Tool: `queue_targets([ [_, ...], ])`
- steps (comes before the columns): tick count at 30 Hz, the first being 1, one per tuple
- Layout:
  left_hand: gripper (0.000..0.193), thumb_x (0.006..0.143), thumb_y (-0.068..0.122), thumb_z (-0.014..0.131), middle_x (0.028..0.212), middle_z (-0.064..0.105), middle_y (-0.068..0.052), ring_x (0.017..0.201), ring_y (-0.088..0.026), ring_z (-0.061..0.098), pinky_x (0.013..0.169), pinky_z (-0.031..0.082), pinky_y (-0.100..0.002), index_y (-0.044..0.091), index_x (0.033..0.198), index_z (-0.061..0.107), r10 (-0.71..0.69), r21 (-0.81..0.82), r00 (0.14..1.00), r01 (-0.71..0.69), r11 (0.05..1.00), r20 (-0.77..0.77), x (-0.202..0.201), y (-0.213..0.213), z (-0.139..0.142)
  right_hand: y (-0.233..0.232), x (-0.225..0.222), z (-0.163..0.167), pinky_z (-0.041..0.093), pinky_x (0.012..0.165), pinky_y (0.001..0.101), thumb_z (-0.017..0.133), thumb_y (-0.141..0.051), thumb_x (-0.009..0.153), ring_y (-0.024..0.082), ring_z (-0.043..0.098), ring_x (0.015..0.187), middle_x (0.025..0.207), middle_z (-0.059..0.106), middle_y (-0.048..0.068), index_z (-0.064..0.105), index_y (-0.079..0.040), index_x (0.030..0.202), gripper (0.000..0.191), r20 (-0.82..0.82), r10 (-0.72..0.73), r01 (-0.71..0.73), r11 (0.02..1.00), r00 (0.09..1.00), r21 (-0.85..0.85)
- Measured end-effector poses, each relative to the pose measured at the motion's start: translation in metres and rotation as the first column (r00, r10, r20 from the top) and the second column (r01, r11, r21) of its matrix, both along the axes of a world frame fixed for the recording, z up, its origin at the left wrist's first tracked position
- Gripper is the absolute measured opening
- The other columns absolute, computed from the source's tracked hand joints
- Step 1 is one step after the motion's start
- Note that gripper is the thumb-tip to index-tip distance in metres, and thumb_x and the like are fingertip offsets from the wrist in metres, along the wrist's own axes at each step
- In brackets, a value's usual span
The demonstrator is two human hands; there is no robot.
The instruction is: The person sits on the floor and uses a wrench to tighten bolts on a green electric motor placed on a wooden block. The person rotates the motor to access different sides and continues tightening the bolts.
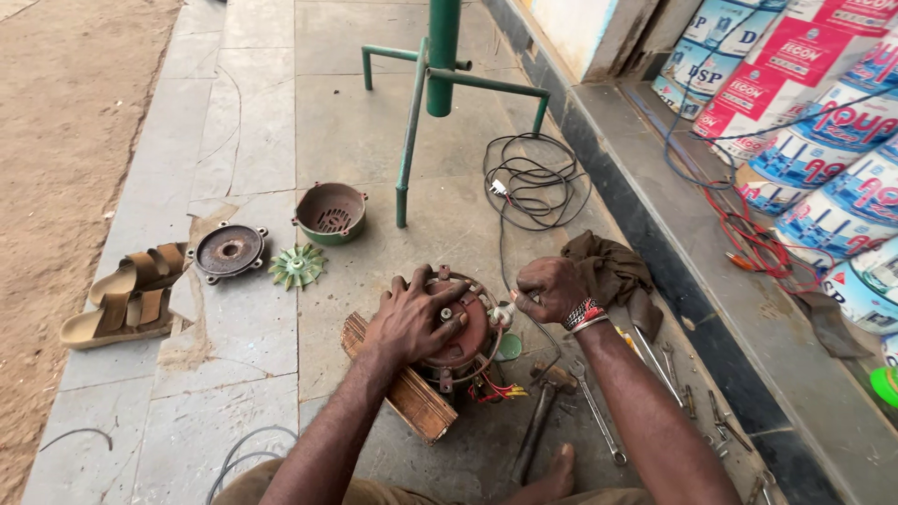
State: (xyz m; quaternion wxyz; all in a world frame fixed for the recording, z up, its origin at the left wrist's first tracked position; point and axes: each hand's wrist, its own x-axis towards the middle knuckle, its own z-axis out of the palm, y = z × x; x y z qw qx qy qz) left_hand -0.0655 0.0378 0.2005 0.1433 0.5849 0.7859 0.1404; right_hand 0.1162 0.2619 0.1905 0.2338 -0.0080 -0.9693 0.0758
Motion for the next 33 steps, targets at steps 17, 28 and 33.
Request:
queue_targets([
  [17,0.059,0.096,0.068,0.047,0.153,0.033,-0.021,0.117,-0.045,0.052,0.094,0.052,-0.059,0.049,0.151,0.043,-0.016,-0.019,0.997,0.014,1.0,-0.07,0.001,0.002,0.0,0.009,-0.014,-0.014,0.044,0.052,0.0449,0.064,-0.028,0.077,0.027,0.054,0.052,0.055,0.052,0.007,0.052,-0.01,0.059,0.029,-0.004,-0.03,0.03,0.996,1.0,0.079],
  [28,0.056,0.097,0.066,0.045,0.148,0.037,-0.019,0.114,-0.041,0.055,0.096,0.051,-0.057,0.051,0.151,0.043,-0.008,-0.009,0.998,0.008,1.0,-0.07,0.002,0.001,0.001,0.033,-0.041,-0.038,0.029,0.036,0.0364,0.051,-0.031,0.083,0.014,0.028,0.037,0.041,0.034,-0.004,0.042,-0.019,0.051,0.035,0.111,0.044,-0.069,0.971,0.993,0.23],
  [33,0.055,0.096,0.066,0.046,0.146,0.041,-0.018,0.113,-0.041,0.056,0.095,0.052,-0.055,0.05,0.15,0.045,0.015,0.019,0.998,-0.014,1.0,-0.056,0.002,-0.001,0.0,0.005,-0.008,-0.049,0.032,0.035,0.0362,0.051,-0.039,0.095,0.014,0.033,0.034,0.039,0.039,-0.003,0.048,-0.02,0.049,0.051,0.128,-0.301,0.283,0.949,0.945,0.14],
])
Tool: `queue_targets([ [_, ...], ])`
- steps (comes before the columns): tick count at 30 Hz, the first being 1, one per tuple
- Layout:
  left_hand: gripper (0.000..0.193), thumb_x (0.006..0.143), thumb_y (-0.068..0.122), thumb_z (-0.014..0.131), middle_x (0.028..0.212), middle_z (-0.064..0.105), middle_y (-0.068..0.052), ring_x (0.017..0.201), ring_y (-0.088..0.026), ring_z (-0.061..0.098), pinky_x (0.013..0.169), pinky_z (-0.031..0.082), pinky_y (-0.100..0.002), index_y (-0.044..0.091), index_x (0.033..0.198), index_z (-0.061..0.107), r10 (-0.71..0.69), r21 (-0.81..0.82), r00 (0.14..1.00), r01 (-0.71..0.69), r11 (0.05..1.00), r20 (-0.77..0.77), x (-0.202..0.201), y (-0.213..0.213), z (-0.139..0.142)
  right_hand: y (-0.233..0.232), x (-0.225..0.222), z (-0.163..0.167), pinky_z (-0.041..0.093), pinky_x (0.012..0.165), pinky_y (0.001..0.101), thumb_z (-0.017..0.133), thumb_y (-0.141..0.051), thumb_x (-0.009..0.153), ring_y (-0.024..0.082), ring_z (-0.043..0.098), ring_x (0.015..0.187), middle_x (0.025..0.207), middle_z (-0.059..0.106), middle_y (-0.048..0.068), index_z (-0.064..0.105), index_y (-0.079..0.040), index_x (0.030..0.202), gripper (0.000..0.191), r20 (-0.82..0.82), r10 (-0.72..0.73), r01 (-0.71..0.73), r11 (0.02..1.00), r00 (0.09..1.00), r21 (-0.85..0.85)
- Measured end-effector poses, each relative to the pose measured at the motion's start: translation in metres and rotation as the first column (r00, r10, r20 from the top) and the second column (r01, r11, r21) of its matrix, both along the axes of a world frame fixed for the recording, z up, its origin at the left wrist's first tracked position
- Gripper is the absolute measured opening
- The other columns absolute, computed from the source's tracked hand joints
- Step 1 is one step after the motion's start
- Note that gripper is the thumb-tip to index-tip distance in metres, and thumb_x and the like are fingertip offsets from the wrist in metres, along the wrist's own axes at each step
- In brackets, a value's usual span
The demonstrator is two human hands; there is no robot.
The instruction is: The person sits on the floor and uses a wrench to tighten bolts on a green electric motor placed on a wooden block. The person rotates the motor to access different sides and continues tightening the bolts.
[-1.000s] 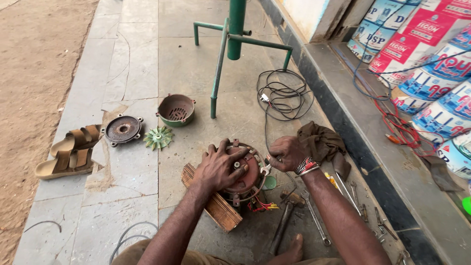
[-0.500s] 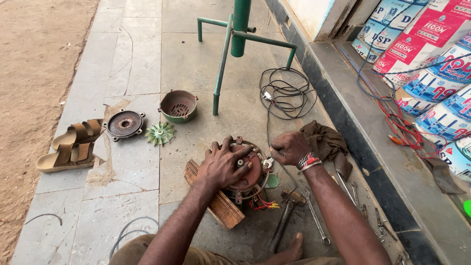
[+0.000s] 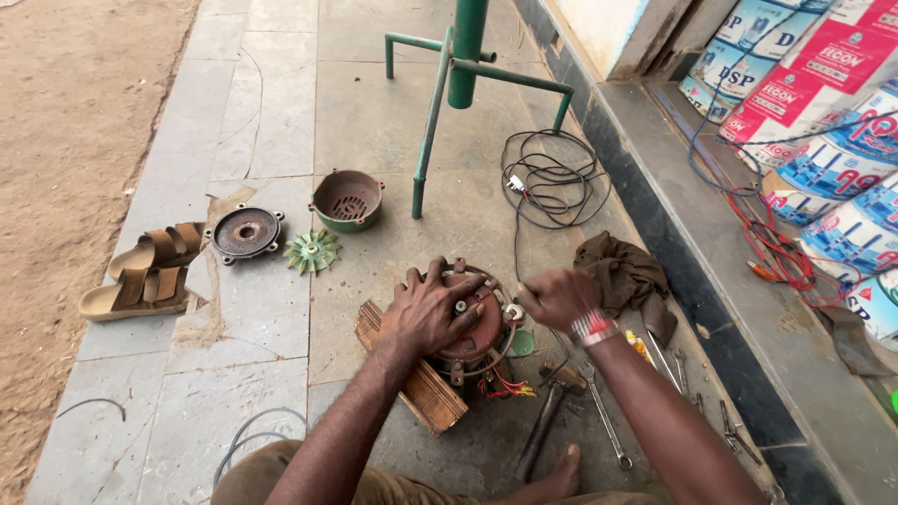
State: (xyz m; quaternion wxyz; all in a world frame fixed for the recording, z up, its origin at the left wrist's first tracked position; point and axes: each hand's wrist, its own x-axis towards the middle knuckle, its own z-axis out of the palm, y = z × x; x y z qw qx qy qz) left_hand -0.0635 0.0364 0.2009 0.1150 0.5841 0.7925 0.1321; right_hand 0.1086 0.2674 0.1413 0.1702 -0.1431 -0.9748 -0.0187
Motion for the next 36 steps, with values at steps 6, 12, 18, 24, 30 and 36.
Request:
queue_targets([
  [6,0.054,0.096,0.065,0.046,0.144,0.041,-0.018,0.11,-0.043,0.057,0.09,0.052,-0.056,0.048,0.147,0.048,0.021,0.024,1.0,-0.022,0.999,0.016,0.002,-0.001,-0.001,-0.064,0.033,0.018,0.046,0.045,0.0413,0.056,-0.046,0.101,0.024,0.06,0.045,0.055,0.062,0.006,0.07,-0.017,0.065,0.048,-0.106,-0.298,0.296,0.955,0.949,-0.039],
  [12,0.053,0.096,0.065,0.047,0.142,0.044,-0.018,0.108,-0.044,0.058,0.09,0.053,-0.055,0.049,0.147,0.048,0.024,0.057,1.0,-0.024,0.998,-0.009,0.004,-0.002,-0.002,-0.105,0.044,0.02,0.047,0.043,0.041,0.055,-0.047,0.101,0.025,0.062,0.048,0.064,0.067,0.006,0.072,-0.014,0.076,0.045,-0.209,-0.33,0.343,0.939,0.921,0.033],
  [18,0.053,0.095,0.066,0.047,0.143,0.043,-0.018,0.108,-0.044,0.057,0.089,0.054,-0.056,0.051,0.146,0.048,0.007,0.06,1.0,-0.005,0.998,-0.023,0.003,-0.003,-0.003,-0.065,0.038,0.012,0.048,0.044,0.0398,0.057,-0.052,0.098,0.023,0.062,0.044,0.056,0.065,0.004,0.072,-0.017,0.07,0.047,0.049,-0.292,0.295,0.954,0.955,-0.053],
  [24,0.053,0.097,0.066,0.046,0.141,0.044,-0.019,0.107,-0.044,0.058,0.087,0.055,-0.056,0.051,0.147,0.048,0.012,0.064,1.0,-0.011,0.998,-0.015,0.002,-0.003,-0.002,-0.05,0.027,0.018,0.046,0.047,0.0388,0.055,-0.049,0.102,0.024,0.063,0.052,0.061,0.065,0.005,0.07,-0.015,0.068,0.05,-0.22,0.013,-0.008,1.0,0.976,0.024],
  [30,0.052,0.097,0.066,0.044,0.141,0.045,-0.018,0.108,-0.042,0.058,0.086,0.055,-0.055,0.051,0.147,0.047,0.036,0.031,0.999,-0.036,0.999,-0.015,0.004,-0.003,-0.001,-0.065,0.032,0.021,0.047,0.044,0.0405,0.057,-0.052,0.096,0.025,0.063,0.046,0.06,0.066,0.005,0.073,-0.015,0.071,0.048,-0.1,-0.179,0.175,0.984,0.979,-0.04],
  [36,0.051,0.097,0.067,0.043,0.141,0.044,-0.017,0.109,-0.043,0.056,0.087,0.054,-0.056,0.053,0.146,0.047,0.054,0.031,0.999,-0.054,0.998,0.002,0.005,-0.003,-0.001,-0.075,0.032,0.013,0.05,0.048,0.0394,0.054,-0.052,0.1,0.023,0.065,0.052,0.066,0.068,0.003,0.074,-0.017,0.078,0.047,-0.069,-0.268,0.264,0.963,0.961,-0.061],
])
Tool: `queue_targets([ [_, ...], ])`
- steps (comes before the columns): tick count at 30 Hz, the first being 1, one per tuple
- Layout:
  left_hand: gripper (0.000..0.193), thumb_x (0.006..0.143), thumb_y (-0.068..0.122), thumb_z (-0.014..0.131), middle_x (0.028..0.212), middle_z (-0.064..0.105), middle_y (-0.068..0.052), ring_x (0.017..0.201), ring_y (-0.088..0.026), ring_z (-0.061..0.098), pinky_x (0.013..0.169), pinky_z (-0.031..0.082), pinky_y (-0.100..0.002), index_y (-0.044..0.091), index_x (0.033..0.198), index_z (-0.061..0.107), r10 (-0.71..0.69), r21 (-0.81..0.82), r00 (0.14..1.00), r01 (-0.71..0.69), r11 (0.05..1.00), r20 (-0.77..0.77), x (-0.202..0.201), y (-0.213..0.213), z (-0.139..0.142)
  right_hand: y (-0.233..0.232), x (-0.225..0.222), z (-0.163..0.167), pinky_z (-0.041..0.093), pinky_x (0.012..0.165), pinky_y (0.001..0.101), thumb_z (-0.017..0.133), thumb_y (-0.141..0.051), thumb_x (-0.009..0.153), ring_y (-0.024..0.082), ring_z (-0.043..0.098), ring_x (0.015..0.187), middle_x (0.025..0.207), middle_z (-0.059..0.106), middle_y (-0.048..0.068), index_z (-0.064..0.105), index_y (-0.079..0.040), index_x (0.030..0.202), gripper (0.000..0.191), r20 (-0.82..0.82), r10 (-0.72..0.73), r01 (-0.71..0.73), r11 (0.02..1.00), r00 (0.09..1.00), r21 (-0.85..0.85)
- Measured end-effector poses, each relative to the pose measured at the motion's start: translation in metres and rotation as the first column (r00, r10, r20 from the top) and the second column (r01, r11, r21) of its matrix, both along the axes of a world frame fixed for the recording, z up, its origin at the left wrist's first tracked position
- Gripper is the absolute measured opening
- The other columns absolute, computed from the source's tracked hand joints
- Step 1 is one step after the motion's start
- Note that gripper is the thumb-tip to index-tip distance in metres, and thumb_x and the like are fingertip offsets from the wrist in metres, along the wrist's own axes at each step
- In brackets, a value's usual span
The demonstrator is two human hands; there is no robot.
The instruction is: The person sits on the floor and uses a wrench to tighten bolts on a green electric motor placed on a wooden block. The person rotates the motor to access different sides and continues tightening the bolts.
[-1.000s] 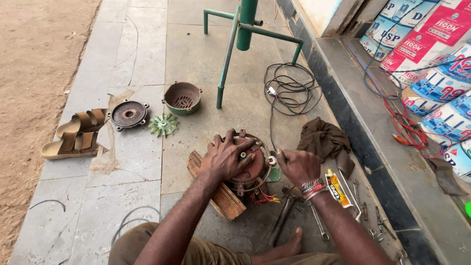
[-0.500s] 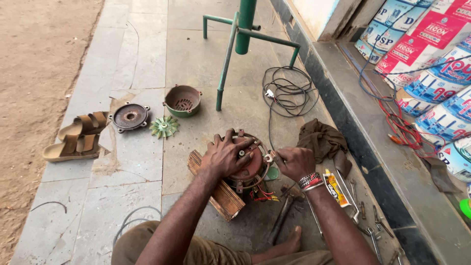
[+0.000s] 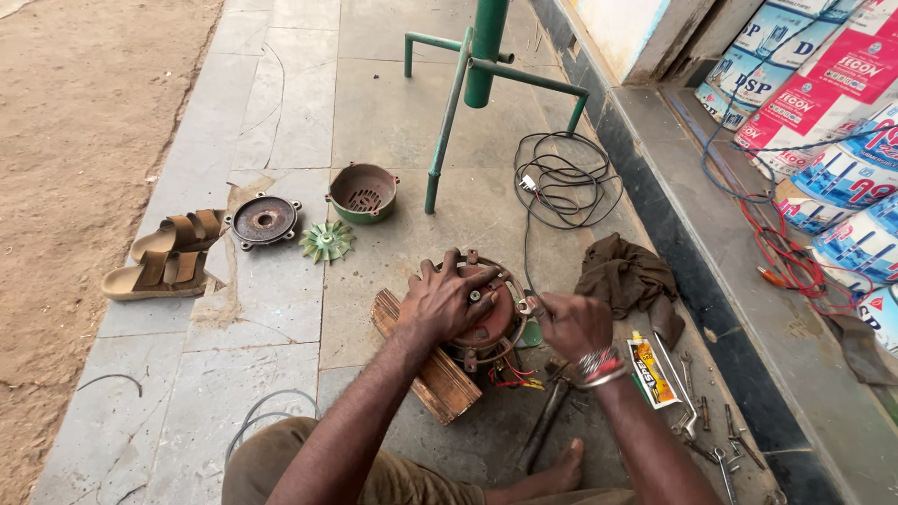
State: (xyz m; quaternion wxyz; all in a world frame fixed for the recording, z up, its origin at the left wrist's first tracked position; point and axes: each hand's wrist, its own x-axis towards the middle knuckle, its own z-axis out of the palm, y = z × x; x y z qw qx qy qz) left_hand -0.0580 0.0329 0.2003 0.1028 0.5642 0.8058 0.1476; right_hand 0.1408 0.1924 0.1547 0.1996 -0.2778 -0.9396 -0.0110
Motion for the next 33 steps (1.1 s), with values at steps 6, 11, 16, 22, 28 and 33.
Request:
queue_targets([
  [6,0.052,0.095,0.067,0.044,0.142,0.044,-0.017,0.111,-0.044,0.056,0.088,0.054,-0.057,0.054,0.146,0.048,0.006,0.014,1.0,-0.006,1.0,-0.003,0.001,0.0,0.001,0.001,0.022,-0.008,0.053,0.051,0.0385,0.054,-0.041,0.101,0.022,0.068,0.056,0.074,0.071,0.007,0.072,-0.013,0.1,0.033,0.074,0.026,-0.019,0.995,0.997,-0.098],
  [11,0.052,0.096,0.068,0.044,0.14,0.045,-0.017,0.111,-0.043,0.057,0.09,0.053,-0.057,0.054,0.146,0.048,0.007,0.024,1.0,-0.008,1.0,0.012,0.004,0.001,0.002,-0.016,0.037,-0.003,0.054,0.053,0.0412,0.052,-0.031,0.102,0.026,0.07,0.057,0.072,0.071,0.012,0.067,-0.015,0.119,0.028,0.295,-0.208,0.262,0.952,0.932,-0.157],
  [16,0.052,0.096,0.069,0.043,0.144,0.039,-0.018,0.116,-0.044,0.052,0.087,0.054,-0.058,0.056,0.146,0.044,0.025,-0.114,0.999,-0.02,0.993,0.046,0.006,0.003,0.004,-0.106,0.012,-0.03,0.054,0.055,0.0485,0.054,-0.017,0.097,0.037,0.07,0.063,0.07,0.069,0.02,0.06,-0.002,0.122,0.03,0.056,-0.414,0.417,0.888,0.908,-0.196],
  [22,0.051,0.096,0.067,0.045,0.145,0.042,-0.014,0.118,-0.045,0.053,0.091,0.053,-0.059,0.056,0.146,0.048,0.033,0.004,0.999,-0.033,0.999,0.03,0.007,0.002,0.005,-0.114,0.004,-0.025,0.05,0.062,0.0538,0.053,-0.017,0.096,0.043,0.067,0.069,0.075,0.067,0.021,0.059,-0.002,0.11,0.021,-0.197,-0.365,0.294,0.903,0.91,-0.314],
  [28,0.05,0.098,0.066,0.045,0.143,0.042,-0.015,0.115,-0.043,0.055,0.091,0.053,-0.058,0.053,0.146,0.046,0.031,-0.052,0.997,-0.027,0.998,0.071,0.007,0.0,0.006,-0.142,-0.007,-0.02,0.048,0.059,0.0494,0.051,-0.031,0.1,0.036,0.066,0.062,0.067,0.066,0.016,0.066,-0.009,0.107,0.027,-0.261,-0.363,0.207,0.854,0.894,-0.477],
  [33,0.047,0.096,0.064,0.049,0.142,0.044,-0.013,0.115,-0.045,0.053,0.09,0.053,-0.059,0.055,0.142,0.052,0.035,0.036,0.997,-0.038,0.999,0.062,0.007,-0.002,0.007,-0.041,0.034,0.005,0.05,0.058,0.0474,0.06,-0.05,0.096,0.034,0.068,0.063,0.069,0.069,0.014,0.075,-0.008,0.088,0.045,-0.253,-0.365,0.26,0.893,0.896,-0.367],
])
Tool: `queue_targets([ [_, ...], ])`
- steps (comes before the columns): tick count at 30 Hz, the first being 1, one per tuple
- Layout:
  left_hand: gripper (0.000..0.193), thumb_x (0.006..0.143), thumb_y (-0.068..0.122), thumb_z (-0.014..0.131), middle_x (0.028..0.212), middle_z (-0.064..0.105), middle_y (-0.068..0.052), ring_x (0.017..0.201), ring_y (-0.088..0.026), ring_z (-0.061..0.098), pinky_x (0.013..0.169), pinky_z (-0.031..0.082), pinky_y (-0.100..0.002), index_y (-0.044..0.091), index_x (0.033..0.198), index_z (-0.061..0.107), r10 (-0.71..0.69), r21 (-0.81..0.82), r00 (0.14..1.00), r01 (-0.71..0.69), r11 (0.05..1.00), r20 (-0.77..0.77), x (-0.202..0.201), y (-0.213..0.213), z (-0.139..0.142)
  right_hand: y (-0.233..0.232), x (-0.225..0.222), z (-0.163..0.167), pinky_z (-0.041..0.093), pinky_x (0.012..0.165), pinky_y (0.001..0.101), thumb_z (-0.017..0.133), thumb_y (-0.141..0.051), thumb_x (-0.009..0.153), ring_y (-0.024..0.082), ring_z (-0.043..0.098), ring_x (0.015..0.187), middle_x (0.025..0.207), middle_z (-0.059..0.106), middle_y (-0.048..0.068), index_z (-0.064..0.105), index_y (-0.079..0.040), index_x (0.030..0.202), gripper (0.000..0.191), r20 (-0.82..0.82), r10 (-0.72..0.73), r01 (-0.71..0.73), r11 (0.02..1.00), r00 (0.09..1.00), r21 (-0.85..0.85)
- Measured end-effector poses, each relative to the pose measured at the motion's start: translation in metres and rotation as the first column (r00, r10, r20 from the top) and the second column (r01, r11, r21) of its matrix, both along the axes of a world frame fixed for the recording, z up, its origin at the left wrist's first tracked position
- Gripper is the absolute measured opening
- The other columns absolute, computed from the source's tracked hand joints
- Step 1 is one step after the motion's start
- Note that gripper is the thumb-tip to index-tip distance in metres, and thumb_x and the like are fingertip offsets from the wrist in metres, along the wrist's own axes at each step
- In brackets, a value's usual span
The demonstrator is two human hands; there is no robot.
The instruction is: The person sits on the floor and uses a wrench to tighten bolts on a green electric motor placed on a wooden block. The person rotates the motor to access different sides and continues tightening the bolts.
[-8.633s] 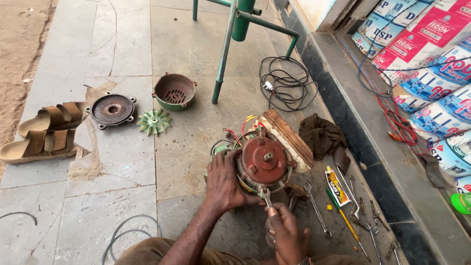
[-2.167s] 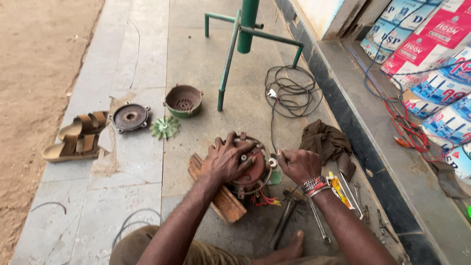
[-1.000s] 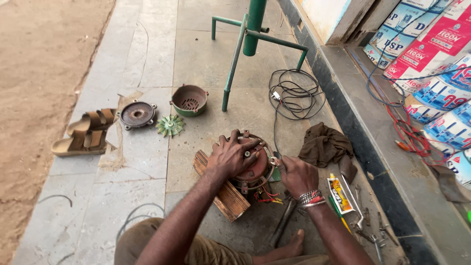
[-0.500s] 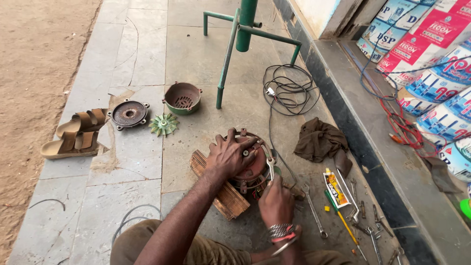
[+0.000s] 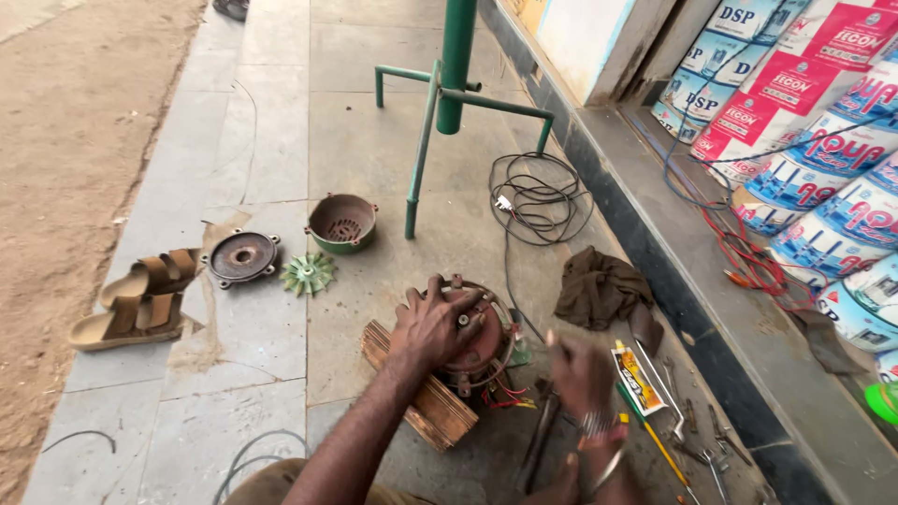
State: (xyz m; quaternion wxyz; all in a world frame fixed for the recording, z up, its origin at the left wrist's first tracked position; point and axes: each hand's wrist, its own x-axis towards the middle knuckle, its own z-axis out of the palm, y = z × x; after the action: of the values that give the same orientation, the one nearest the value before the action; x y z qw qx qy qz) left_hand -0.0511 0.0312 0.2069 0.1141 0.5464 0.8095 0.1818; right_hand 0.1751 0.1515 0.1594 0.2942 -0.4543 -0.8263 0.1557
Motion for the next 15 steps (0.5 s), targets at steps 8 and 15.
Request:
queue_targets([
  [8,0.05,0.097,0.065,0.045,0.143,0.042,-0.015,0.113,-0.043,0.055,0.088,0.055,-0.056,0.055,0.146,0.047,-0.019,-0.073,1.0,0.019,0.997,-0.008,0.0,0.002,0.002,0.105,-0.052,0.012,0.053,0.059,0.0464,0.07,-0.037,0.078,0.031,0.068,0.065,0.067,0.071,0.009,0.076,-0.015,0.065,0.026,0.3,0.315,-0.401,0.868,0.901,0.293],
  [15,0.05,0.099,0.067,0.04,0.141,0.042,-0.017,0.11,-0.041,0.057,0.086,0.055,-0.055,0.055,0.148,0.044,-0.033,-0.116,0.998,0.027,0.993,-0.046,-0.001,0.004,0.003,0.121,-0.079,0.007,0.048,0.057,0.0465,0.069,-0.032,0.077,0.031,0.062,0.059,0.059,0.063,0.014,0.061,-0.008,0.054,0.034,0.454,0.415,-0.528,0.836,0.788,0.152],
])
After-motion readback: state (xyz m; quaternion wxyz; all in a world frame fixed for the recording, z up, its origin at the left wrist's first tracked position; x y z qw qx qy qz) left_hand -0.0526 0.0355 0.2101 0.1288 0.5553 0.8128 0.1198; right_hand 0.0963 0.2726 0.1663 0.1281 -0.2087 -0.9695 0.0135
